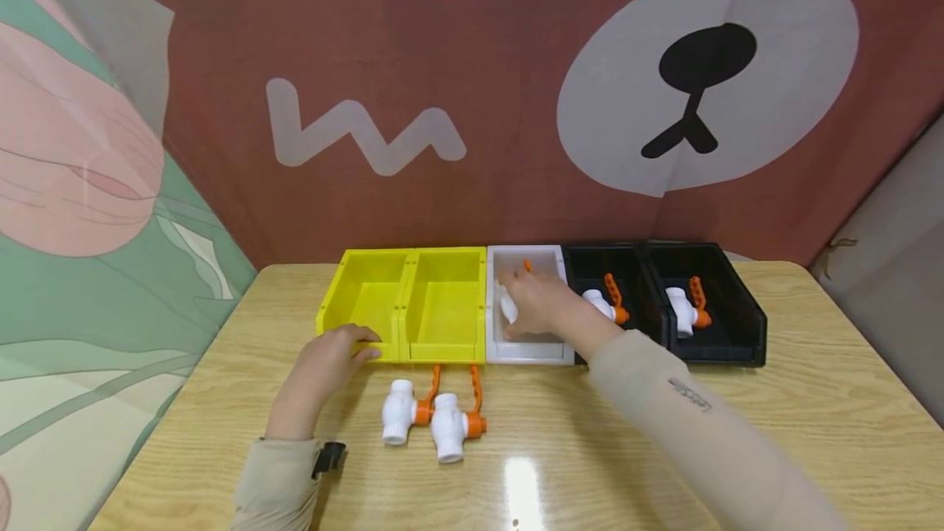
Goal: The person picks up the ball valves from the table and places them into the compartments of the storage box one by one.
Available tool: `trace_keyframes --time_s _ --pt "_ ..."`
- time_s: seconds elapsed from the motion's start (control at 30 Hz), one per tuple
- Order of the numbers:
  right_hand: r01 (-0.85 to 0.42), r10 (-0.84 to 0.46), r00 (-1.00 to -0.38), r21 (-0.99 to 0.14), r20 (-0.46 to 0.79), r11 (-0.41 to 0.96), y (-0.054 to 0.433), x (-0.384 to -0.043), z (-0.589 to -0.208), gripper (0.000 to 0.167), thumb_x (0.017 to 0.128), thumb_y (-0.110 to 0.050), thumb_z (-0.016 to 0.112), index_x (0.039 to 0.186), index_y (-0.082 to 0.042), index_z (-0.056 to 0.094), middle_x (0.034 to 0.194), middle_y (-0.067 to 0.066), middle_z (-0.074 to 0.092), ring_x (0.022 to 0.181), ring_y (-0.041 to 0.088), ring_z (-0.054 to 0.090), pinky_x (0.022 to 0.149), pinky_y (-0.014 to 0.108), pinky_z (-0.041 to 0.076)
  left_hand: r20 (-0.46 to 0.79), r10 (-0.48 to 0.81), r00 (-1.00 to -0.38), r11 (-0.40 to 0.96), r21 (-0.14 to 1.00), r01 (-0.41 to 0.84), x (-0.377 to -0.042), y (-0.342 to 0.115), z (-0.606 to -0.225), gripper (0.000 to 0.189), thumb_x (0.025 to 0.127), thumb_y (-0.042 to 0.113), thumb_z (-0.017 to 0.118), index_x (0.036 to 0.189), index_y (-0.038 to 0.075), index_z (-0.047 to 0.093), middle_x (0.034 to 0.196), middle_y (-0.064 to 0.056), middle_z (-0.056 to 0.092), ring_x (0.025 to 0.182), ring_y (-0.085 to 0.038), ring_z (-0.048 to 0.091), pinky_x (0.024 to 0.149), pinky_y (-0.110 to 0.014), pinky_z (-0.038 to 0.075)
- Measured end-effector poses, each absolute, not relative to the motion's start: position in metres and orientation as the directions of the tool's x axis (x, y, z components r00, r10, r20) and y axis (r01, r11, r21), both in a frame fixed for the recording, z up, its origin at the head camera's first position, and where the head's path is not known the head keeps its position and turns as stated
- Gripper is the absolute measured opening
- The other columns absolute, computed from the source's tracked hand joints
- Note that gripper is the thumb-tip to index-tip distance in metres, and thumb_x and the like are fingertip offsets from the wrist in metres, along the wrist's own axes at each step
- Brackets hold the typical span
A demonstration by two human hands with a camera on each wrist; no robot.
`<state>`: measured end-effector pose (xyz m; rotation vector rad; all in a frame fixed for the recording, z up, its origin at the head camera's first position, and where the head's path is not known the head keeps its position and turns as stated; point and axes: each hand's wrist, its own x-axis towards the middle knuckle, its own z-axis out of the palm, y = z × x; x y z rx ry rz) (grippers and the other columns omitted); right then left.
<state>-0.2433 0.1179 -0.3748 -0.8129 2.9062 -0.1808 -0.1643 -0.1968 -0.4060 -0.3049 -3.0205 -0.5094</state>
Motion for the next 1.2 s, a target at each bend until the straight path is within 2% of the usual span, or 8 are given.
trace_keyframes --time_s 0.27,0.47,0.73,1.2 --pt "-0.513 -0.528 -0.843 -0.142 -0.107 0.847 0.114 -0.246 -0.381 0.087 0.072 -0.043 0.088 0.137 0.001 0.051 0.124 0.019 0.059 0.103 0.034 0.062 0.089 0.047 0.053 0.105 0.189 -0.976 0.924 0.318 0.213 -0.163 -0.198 -0.406 0.019 0.09 0.021 0.074 0.105 0.009 0.076 0.101 -0.007 0.071 0.093 -0.028 0.068 0.079 -0.043 0.056" --pt "-0.48 -0.494 -0.86 -0.129 -0.129 0.868 0.11 -0.248 -0.385 0.089 0.071 -0.042 0.089 0.137 0.003 0.051 0.122 0.021 0.06 0.105 0.034 0.06 0.091 0.048 0.052 0.103 0.188 -0.977 0.925 0.316 0.212 -0.163 -0.198 -0.405 0.02 0.09 0.021 0.074 0.106 0.009 0.076 0.102 -0.007 0.071 0.094 -0.028 0.068 0.079 -0.044 0.056" --pt "-0.47 -0.479 -0.867 -0.09 -0.136 0.878 0.108 -0.25 -0.392 0.077 0.073 -0.04 0.088 0.128 0.003 0.055 0.108 0.018 0.063 0.095 0.033 0.061 0.086 0.049 0.052 0.104 0.19 -0.976 0.923 0.319 0.214 -0.162 -0.197 -0.405 0.019 0.091 0.02 0.073 0.105 0.009 0.075 0.102 -0.008 0.071 0.093 -0.028 0.068 0.079 -0.044 0.056" --pt "-0.455 -0.462 -0.878 -0.079 -0.126 0.887 0.109 -0.245 -0.395 0.078 0.073 -0.039 0.087 0.127 0.005 0.053 0.104 0.023 0.058 0.089 0.035 0.061 0.079 0.049 0.054 0.103 0.194 -0.976 0.923 0.318 0.217 -0.163 -0.196 -0.406 0.019 0.091 0.021 0.073 0.105 0.009 0.075 0.102 -0.007 0.071 0.093 -0.028 0.068 0.078 -0.043 0.057"
